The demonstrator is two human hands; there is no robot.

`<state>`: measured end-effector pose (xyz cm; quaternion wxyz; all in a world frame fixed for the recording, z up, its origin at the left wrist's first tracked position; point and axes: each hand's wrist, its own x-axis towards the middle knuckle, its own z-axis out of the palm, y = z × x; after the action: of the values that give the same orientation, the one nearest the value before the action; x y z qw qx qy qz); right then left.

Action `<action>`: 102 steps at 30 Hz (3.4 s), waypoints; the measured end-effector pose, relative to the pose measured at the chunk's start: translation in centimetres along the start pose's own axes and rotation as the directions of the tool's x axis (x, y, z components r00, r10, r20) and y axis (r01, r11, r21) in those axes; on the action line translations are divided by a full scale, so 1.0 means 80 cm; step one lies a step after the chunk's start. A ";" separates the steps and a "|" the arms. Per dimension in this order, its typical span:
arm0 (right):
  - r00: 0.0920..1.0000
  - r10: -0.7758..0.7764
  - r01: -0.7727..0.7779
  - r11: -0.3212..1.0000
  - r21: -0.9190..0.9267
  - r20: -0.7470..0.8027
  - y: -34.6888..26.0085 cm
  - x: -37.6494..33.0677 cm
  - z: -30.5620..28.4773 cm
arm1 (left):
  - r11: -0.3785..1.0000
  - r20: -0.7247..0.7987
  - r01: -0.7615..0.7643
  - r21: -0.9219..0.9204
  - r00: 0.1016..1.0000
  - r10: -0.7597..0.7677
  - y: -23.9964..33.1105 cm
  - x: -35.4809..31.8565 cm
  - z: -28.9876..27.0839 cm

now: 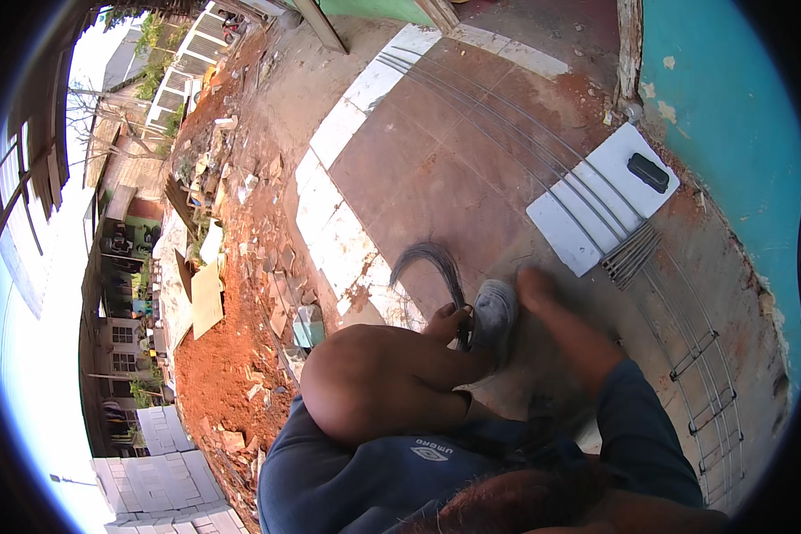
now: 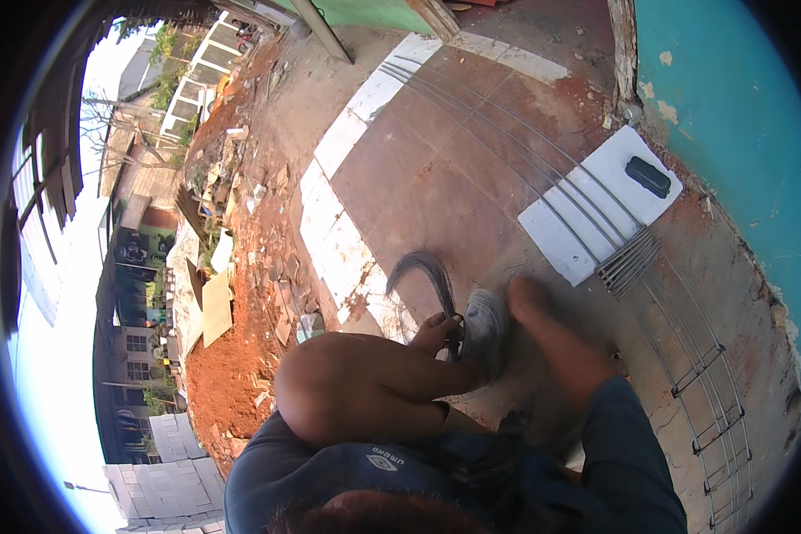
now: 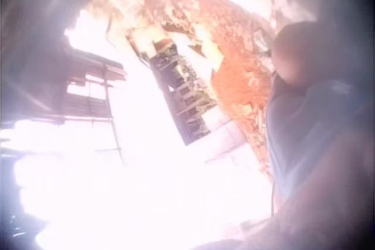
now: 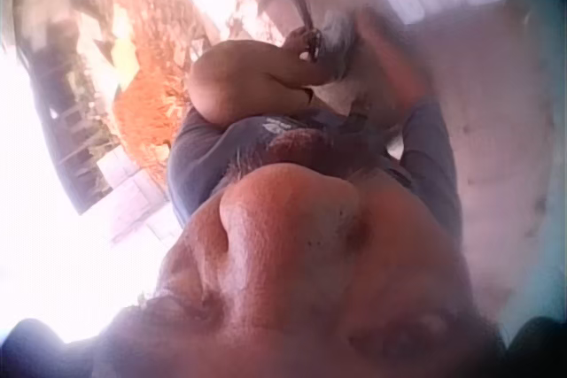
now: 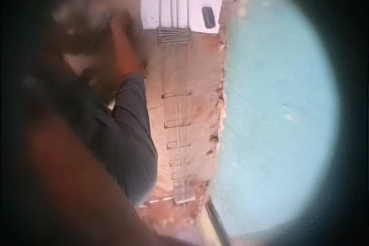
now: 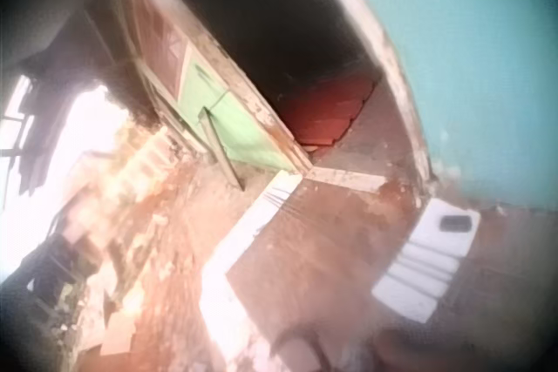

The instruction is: The person assembles a wire mesh frame by bending and tying metal wires together. They use pliers to twist binding wires around the intersections of the mesh structure, securing the grid.

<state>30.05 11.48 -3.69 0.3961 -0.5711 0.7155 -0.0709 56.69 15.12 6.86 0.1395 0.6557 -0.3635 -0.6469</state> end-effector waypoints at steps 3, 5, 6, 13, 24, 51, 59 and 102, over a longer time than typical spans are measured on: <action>0.994 -0.102 0.102 0.995 0.001 0.041 -0.016 -0.023 -0.012 | 1.000 -0.021 0.001 0.004 1.000 -0.001 -0.023 -0.001 -0.014; 0.976 -0.151 0.169 0.980 0.104 -0.156 -0.010 -0.031 -0.005 | 1.000 -0.018 -0.001 -0.011 1.000 0.001 -0.022 0.000 -0.010; 0.953 -0.166 0.209 0.966 0.151 -0.255 -0.007 -0.030 -0.005 | 1.000 0.002 -0.004 -0.022 1.000 0.004 -0.020 0.005 -0.010; 0.982 -0.129 0.123 0.991 -0.054 -0.139 -0.024 -0.025 -0.010 | 1.000 -0.009 -0.026 -0.004 1.000 0.026 -0.028 0.021 -0.023; 0.913 0.015 0.087 0.969 0.229 -0.408 0.023 -0.064 -0.012 | 0.999 -0.024 -0.049 -0.013 0.998 0.049 -0.030 0.032 -0.004; 0.988 0.081 -0.120 0.941 0.317 0.132 0.021 -0.227 0.070 | 0.989 0.080 0.136 0.058 0.987 -0.140 -0.032 0.029 -0.014; 0.983 -0.003 -0.016 0.994 0.105 0.184 0.016 -0.236 0.080 | 0.993 0.086 0.118 0.016 0.989 -0.119 -0.039 0.023 -0.017; 0.997 0.079 -0.076 0.986 0.149 -0.019 0.024 -0.199 0.072 | 0.993 0.049 0.104 0.049 0.993 -0.106 -0.042 0.023 -0.014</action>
<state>32.88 28.04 -0.90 0.4309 -0.5111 0.7347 -0.1153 58.57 15.89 3.44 0.0808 0.6601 -0.3468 -0.6614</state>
